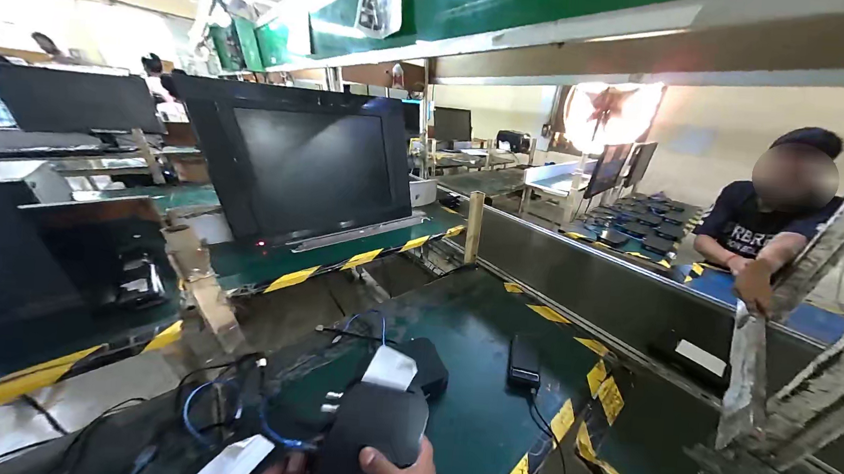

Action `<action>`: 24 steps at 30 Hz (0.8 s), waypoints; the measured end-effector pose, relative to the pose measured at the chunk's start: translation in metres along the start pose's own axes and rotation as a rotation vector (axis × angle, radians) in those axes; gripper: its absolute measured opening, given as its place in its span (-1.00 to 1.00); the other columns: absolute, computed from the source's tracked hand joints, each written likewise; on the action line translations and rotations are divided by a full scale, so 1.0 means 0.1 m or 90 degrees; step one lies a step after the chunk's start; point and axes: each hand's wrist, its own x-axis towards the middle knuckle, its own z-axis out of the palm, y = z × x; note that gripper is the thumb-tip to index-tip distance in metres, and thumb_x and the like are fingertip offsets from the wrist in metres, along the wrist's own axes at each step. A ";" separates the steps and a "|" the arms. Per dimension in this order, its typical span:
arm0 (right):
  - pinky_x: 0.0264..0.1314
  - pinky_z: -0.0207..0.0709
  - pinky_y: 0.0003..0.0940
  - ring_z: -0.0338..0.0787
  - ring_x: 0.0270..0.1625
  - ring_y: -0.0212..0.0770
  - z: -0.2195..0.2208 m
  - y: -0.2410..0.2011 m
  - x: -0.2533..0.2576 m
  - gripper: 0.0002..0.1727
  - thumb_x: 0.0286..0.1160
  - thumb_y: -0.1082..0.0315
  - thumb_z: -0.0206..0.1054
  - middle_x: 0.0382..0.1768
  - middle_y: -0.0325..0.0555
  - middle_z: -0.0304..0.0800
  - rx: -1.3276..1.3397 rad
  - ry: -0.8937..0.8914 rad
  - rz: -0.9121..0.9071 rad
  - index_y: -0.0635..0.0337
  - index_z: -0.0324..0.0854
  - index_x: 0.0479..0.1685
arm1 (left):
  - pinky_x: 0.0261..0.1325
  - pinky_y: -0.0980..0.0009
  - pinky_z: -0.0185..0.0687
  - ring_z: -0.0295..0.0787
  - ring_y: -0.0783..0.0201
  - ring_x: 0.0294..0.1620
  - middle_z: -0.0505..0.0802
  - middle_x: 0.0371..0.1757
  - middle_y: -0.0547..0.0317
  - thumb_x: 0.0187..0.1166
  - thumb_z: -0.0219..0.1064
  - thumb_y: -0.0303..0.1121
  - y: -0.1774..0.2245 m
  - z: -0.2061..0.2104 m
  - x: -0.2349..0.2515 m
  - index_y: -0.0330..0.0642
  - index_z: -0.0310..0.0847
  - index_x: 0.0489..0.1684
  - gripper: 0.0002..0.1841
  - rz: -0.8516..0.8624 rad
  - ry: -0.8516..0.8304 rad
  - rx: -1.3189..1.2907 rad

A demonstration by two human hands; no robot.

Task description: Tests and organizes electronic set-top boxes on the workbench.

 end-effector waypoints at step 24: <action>0.10 0.85 -0.17 0.91 -0.04 -0.17 0.04 0.09 0.01 -0.13 -0.11 0.31 0.78 -0.06 0.05 0.88 -0.099 0.073 -0.074 0.42 0.47 0.34 | -0.15 0.17 0.96 0.92 0.07 -0.24 0.81 -0.19 -0.12 0.75 0.14 -0.55 0.29 0.03 0.21 -0.49 0.60 -0.02 -0.84 0.007 0.229 -0.054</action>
